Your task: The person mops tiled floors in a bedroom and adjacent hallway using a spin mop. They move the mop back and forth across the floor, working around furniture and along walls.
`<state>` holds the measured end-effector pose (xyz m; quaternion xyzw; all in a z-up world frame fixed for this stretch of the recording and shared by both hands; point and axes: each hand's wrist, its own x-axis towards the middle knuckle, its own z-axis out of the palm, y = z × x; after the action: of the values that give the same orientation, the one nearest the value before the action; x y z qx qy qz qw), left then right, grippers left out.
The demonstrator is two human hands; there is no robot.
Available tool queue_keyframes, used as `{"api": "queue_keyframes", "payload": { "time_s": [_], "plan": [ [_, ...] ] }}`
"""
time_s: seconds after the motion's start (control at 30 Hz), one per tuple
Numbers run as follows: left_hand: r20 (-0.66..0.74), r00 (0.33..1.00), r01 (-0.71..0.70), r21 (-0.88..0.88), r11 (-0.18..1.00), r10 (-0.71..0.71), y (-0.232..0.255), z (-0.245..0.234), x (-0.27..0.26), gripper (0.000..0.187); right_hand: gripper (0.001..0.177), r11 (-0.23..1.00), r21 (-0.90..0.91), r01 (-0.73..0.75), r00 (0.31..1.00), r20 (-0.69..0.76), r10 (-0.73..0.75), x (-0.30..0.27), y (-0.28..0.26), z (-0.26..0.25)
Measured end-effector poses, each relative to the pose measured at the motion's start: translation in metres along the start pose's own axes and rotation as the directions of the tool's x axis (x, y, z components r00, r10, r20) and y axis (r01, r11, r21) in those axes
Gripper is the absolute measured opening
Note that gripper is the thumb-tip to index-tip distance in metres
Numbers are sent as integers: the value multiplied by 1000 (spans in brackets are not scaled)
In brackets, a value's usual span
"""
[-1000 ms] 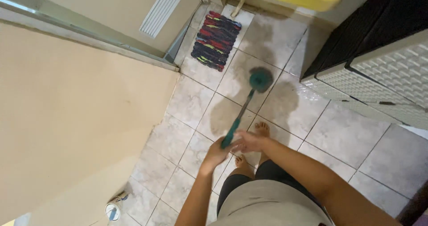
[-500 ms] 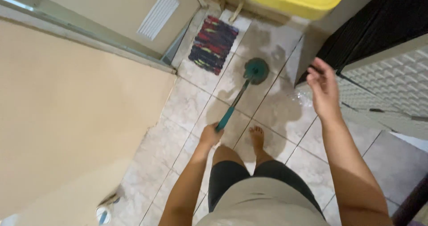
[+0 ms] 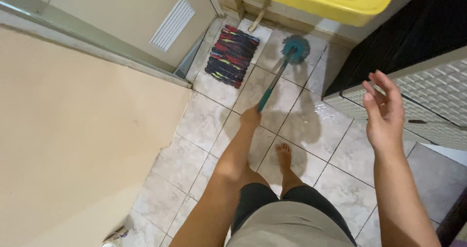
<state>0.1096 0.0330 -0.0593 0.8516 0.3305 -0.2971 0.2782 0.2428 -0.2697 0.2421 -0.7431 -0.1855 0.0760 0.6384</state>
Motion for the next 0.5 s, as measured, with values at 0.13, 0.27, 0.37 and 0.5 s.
{"api": "queue_keyframes", "payload": {
  "time_s": [0.13,0.27,0.37,0.5],
  "plan": [
    [-89,995,-42,-31,999,40,-95,5,-69,62,44,999,21,48,999,15,-48,-2,0,18],
    [-103,995,-4,23,1000,6,-225,38,-159,56,46,990,137,36,998,37,-42,-1,30,46],
    [52,970,239,4,971,-239,-258,8,-271,56,46,988,128,-87,995,55,81,3,14,71],
    [132,922,360,59,931,-365,-283,22,-326,56,46,982,129,-136,989,69,128,8,13,87]
  ]
}}
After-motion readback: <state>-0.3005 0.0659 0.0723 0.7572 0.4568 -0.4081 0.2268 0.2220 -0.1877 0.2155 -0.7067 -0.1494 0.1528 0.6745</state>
